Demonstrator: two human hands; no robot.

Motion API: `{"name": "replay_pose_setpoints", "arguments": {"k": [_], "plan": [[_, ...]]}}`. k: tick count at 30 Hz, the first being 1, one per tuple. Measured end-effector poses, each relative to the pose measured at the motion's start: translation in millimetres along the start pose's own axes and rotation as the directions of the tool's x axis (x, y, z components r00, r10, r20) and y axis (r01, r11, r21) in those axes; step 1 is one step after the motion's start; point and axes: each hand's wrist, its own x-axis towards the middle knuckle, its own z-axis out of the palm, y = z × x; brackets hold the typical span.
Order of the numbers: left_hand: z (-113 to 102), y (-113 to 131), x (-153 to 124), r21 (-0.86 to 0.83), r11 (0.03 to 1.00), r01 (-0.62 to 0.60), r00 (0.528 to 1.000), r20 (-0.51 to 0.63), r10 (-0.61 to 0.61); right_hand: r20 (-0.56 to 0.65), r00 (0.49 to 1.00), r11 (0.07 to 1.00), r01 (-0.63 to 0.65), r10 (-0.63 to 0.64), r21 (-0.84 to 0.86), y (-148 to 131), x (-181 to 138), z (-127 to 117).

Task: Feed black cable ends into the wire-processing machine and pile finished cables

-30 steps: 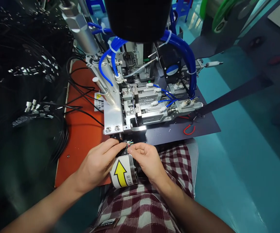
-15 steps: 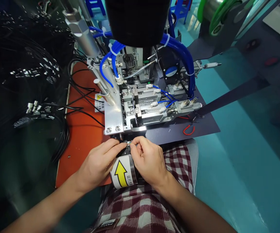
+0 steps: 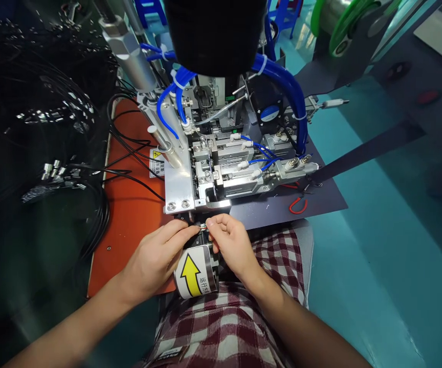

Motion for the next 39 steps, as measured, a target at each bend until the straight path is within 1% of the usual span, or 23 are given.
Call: {"name": "replay_pose_setpoints", "arguments": {"k": [5,8,11,14,16,18,19,21,24,28,30,35,37,39], "plan": [[-3.6,1.8,0.1,-0.042,0.997,0.061,0.998,0.01,-0.061,-0.026,0.999,0.999,0.026,-0.027,-0.023,2.6,3.6,4.7],[-10.0,6.3,1.3,-0.045,0.992,0.114,0.991,0.072,-0.111,0.005,1.0,1.0,0.004,-0.004,0.003,5.7,5.2,3.6],[-15.3,8.2,1.2,-0.003,0.989,0.151,0.978,0.147,-0.149,0.023,1.0,1.0,0.002,-0.002,-0.018,7.6,5.5,2.6],[-16.8,4.7,0.0,0.062,0.992,0.112,0.979,0.162,-0.121,0.017,0.999,0.997,0.037,-0.036,-0.063,9.2,5.2,2.1],[-16.3,2.2,-0.5,0.119,0.992,0.045,0.989,0.136,-0.061,0.012,0.998,0.995,0.058,-0.057,-0.08,10.1,5.0,1.9],[-15.3,2.7,-0.8,0.211,0.977,0.007,0.995,0.096,-0.028,0.008,0.998,0.995,0.066,-0.066,-0.076,10.5,5.2,1.7],[-14.6,4.5,-1.0,0.256,0.967,0.01,0.995,0.091,-0.035,0.008,0.998,0.996,0.064,-0.064,-0.064,10.4,5.4,1.6],[-13.3,10.8,-1.5,0.31,0.949,0.049,0.989,0.118,-0.09,0.019,0.999,0.999,0.035,-0.035,-0.03,9.5,5.9,1.6],[-11.2,21.4,-1.9,0.262,0.957,0.123,0.965,0.192,-0.176,0.047,0.999,1.0,-0.016,0.016,0.004,7.9,6.1,1.8],[-9.7,24.5,-1.7,0.126,0.971,0.205,0.963,0.154,-0.223,0.054,0.999,1.0,0.0,-0.001,0.015,7.7,4.9,2.1],[-8.8,22.0,-2.3,0.09,0.972,0.218,0.963,0.142,-0.229,0.051,0.999,1.0,0.019,-0.02,0.019,8.7,4.2,2.1],[-3.6,17.5,-7.5,0.061,0.969,0.241,0.958,0.145,-0.248,0.035,0.999,0.999,0.036,-0.036,0.007,14.1,3.2,3.0],[-1.1,17.6,-9.6,0.069,0.969,0.238,0.958,0.147,-0.246,0.02,0.999,0.998,0.049,-0.049,-0.025,17.3,2.5,4.6],[0.8,18.4,-10.4,0.102,0.969,0.225,0.957,0.162,-0.239,-0.013,0.996,0.994,0.086,-0.087,-0.066,20.0,1.6,6.9]]}}
